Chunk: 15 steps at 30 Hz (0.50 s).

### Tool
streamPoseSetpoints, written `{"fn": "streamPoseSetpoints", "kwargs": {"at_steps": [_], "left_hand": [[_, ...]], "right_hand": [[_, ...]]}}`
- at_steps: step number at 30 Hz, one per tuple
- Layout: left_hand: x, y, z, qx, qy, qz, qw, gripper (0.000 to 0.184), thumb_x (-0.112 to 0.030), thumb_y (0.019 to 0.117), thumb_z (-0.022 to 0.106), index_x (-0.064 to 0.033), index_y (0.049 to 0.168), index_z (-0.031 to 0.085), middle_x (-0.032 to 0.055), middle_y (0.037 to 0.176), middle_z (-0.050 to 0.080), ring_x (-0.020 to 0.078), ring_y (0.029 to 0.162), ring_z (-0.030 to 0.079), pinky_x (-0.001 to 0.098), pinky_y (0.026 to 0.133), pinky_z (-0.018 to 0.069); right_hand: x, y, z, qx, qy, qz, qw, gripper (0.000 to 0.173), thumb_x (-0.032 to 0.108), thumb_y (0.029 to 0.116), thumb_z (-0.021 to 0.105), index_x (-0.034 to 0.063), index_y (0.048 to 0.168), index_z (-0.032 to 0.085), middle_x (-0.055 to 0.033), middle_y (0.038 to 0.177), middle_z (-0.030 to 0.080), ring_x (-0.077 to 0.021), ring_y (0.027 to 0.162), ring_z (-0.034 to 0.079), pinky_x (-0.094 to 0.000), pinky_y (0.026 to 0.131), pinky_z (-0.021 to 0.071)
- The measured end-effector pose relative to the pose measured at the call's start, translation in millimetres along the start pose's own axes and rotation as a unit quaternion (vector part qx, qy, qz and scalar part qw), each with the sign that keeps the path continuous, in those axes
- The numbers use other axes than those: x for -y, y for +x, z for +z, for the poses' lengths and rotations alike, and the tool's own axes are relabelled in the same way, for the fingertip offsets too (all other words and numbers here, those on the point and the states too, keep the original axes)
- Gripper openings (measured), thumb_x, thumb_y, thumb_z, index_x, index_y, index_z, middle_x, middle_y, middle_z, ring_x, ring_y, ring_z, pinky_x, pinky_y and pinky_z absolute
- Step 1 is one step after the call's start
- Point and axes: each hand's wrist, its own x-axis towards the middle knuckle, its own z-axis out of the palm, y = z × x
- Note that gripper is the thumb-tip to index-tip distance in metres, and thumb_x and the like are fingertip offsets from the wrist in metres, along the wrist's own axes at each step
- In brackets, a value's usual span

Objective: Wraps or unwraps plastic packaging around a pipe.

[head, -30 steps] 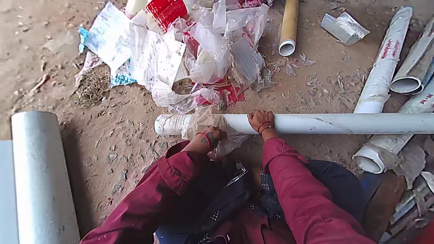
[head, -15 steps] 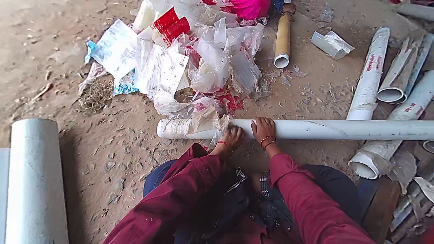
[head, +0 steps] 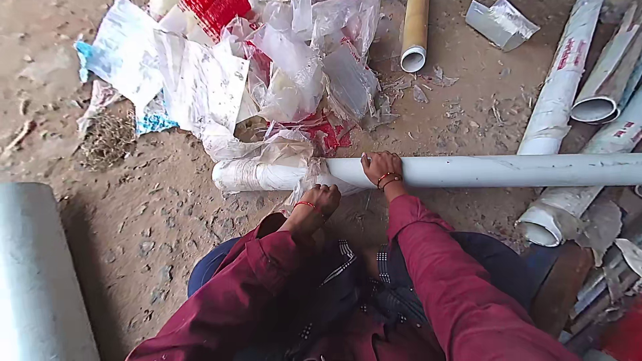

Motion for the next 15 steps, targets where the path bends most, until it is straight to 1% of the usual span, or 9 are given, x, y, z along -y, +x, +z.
{"fn": "streamPoseSetpoints", "kwargs": {"at_steps": [3, 6, 8, 10, 11, 12, 13, 14, 15], "left_hand": [[1, -4, -9, 0.005, 0.038, 0.007, 0.999, 0.027, 0.01, 0.1034, 0.04, 0.0126, 0.121, 0.059, 0.0277, 0.124, 0.062, 0.0432, 0.121, 0.061, 0.052, 0.105, 0.0464], [3, -12, -6, -0.019, 0.027, 0.026, 0.999, 0.025, 0.012, 0.1017, 0.041, 0.013, 0.116, 0.062, 0.0278, 0.119, 0.065, 0.0441, 0.116, 0.064, 0.0527, 0.101, 0.0495], [4, -19, -4, -0.034, 0.011, 0.039, 0.999, 0.024, 0.013, 0.1008, 0.042, 0.0148, 0.114, 0.063, 0.0295, 0.118, 0.065, 0.0466, 0.115, 0.064, 0.0546, 0.099, 0.0503], [7, -26, -8, -0.03, -0.004, 0.043, 0.999, 0.024, 0.013, 0.1001, 0.043, 0.0144, 0.113, 0.063, 0.0292, 0.119, 0.065, 0.047, 0.117, 0.063, 0.0549, 0.1, 0.0496], [11, -28, -10, -0.027, -0.021, 0.035, 0.999, 0.025, 0.013, 0.1003, 0.043, 0.0134, 0.116, 0.064, 0.0287, 0.122, 0.065, 0.0465, 0.119, 0.063, 0.0554, 0.102, 0.0488], [16, -28, -13, -0.028, -0.045, 0.019, 0.998, 0.027, 0.009, 0.1021, 0.044, 0.0121, 0.119, 0.064, 0.0281, 0.125, 0.065, 0.0457, 0.122, 0.062, 0.0561, 0.104, 0.0479], [19, -27, -15, -0.038, -0.068, -0.007, 0.997, 0.028, 0.002, 0.1055, 0.045, 0.0105, 0.123, 0.065, 0.0275, 0.127, 0.065, 0.0449, 0.123, 0.062, 0.0571, 0.105, 0.0472], [19, -24, -19, -0.042, -0.086, -0.047, 0.994, 0.032, -0.011, 0.1091, 0.047, 0.0079, 0.13, 0.063, 0.0265, 0.133, 0.063, 0.044, 0.127, 0.06, 0.0581, 0.107, 0.0456], [17, -20, -21, -0.057, -0.094, -0.086, 0.99, 0.041, -0.023, 0.1094, 0.052, 0.0054, 0.138, 0.058, 0.025, 0.14, 0.059, 0.0424, 0.134, 0.055, 0.0571, 0.113, 0.0411]], "right_hand": [[5, 12, -16, 0.06, 0.003, 0.03, 0.998, 0.067, 0.047, 0.1106, 0.03, -0.0046, 0.102, 0.072, -0.0254, 0.111, 0.072, -0.0408, 0.113, 0.068, -0.0587, 0.091, 0.0496], [7, 16, -21, 0.082, 0.008, 0.036, 0.996, 0.066, 0.045, 0.1106, 0.031, -0.0056, 0.102, 0.071, -0.0257, 0.113, 0.072, -0.0405, 0.114, 0.068, -0.0592, 0.09, 0.0499], [7, 19, -24, 0.094, 0.007, 0.04, 0.995, 0.065, 0.045, 0.1107, 0.031, -0.0055, 0.104, 0.071, -0.0255, 0.115, 0.071, -0.04, 0.115, 0.067, -0.0589, 0.092, 0.0494], [8, 22, -27, 0.109, 0.01, 0.042, 0.993, 0.064, 0.044, 0.1108, 0.031, -0.006, 0.106, 0.071, -0.0262, 0.118, 0.07, -0.0406, 0.118, 0.066, -0.0589, 0.095, 0.0482], [9, 24, -30, 0.121, 0.013, 0.045, 0.992, 0.064, 0.044, 0.1108, 0.032, -0.0064, 0.109, 0.071, -0.0266, 0.121, 0.069, -0.0408, 0.12, 0.065, -0.059, 0.097, 0.047], [10, 28, -34, 0.138, 0.016, 0.045, 0.989, 0.064, 0.044, 0.1111, 0.031, -0.006, 0.112, 0.071, -0.0262, 0.124, 0.068, -0.0404, 0.123, 0.063, -0.0592, 0.1, 0.0454], [10, 32, -37, 0.158, 0.017, 0.044, 0.986, 0.064, 0.044, 0.1116, 0.031, -0.0049, 0.116, 0.071, -0.0253, 0.128, 0.067, -0.0398, 0.127, 0.061, -0.0595, 0.103, 0.0436], [10, 38, -38, 0.178, 0.015, 0.041, 0.983, 0.065, 0.045, 0.1119, 0.03, -0.0044, 0.118, 0.071, -0.0248, 0.131, 0.066, -0.0396, 0.129, 0.06, -0.0604, 0.104, 0.0425], [9, 44, -37, 0.197, 0.012, 0.034, 0.98, 0.065, 0.045, 0.1122, 0.028, -0.0037, 0.12, 0.071, -0.0243, 0.133, 0.065, -0.0396, 0.131, 0.058, -0.0617, 0.105, 0.0416]]}}
